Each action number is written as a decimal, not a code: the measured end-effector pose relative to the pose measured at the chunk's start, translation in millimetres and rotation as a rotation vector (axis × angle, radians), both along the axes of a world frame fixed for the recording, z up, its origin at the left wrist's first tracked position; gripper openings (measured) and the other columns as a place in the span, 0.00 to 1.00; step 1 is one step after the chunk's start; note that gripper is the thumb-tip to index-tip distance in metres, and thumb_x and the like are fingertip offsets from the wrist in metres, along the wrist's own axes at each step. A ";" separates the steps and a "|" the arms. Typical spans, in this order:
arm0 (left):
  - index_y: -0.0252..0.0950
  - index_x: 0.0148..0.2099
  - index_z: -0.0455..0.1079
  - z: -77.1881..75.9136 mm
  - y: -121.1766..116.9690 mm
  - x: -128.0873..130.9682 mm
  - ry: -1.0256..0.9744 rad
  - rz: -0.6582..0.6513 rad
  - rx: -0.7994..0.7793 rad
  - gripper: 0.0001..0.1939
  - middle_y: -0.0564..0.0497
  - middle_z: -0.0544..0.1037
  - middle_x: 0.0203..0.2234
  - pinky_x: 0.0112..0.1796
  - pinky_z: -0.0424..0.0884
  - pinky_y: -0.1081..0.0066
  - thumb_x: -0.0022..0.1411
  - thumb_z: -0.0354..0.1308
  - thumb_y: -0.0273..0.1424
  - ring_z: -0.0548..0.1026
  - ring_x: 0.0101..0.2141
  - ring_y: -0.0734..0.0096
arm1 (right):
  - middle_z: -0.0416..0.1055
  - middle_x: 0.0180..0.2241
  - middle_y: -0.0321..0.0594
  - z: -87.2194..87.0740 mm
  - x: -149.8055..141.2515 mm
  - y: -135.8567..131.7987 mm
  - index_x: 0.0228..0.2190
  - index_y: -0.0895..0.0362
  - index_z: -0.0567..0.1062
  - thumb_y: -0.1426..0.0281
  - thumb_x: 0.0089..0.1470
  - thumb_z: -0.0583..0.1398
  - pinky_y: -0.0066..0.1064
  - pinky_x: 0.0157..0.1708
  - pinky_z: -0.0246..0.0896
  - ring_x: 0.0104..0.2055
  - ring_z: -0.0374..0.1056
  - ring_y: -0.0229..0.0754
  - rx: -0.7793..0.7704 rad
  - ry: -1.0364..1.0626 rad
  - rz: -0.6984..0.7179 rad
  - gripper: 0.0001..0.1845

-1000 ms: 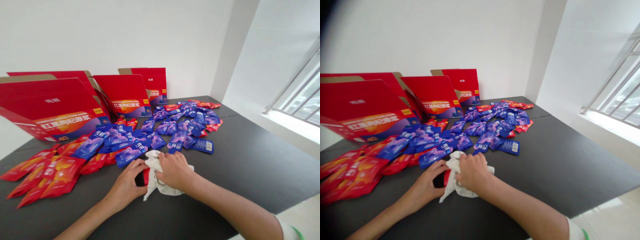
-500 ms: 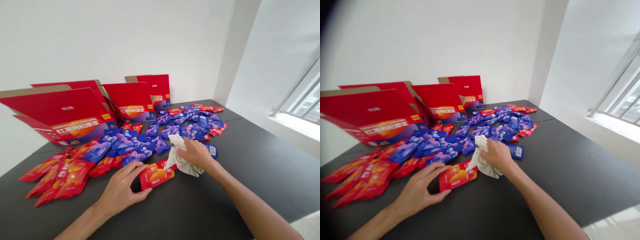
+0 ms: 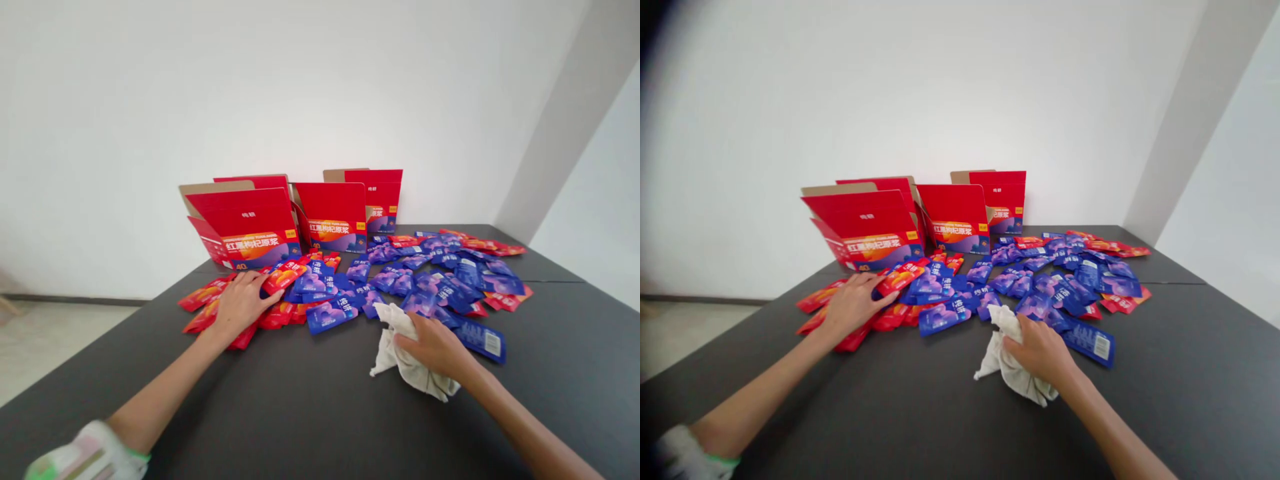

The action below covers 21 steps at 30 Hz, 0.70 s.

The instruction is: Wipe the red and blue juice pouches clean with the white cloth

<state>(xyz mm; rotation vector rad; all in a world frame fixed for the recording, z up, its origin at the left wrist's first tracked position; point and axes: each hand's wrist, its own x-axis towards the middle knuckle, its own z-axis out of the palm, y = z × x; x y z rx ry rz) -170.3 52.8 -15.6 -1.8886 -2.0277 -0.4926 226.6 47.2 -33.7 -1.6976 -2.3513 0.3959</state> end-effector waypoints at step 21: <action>0.34 0.67 0.37 12.0 32.5 -54.8 -0.212 -0.004 -0.163 0.41 0.43 0.53 0.62 0.54 0.56 0.65 0.60 0.39 0.52 0.56 0.59 0.57 | 0.73 0.34 0.45 -2.5 2.8 4.6 0.40 0.58 0.70 0.58 0.52 0.54 0.30 0.32 0.50 0.39 0.69 0.47 -0.036 0.056 0.057 0.19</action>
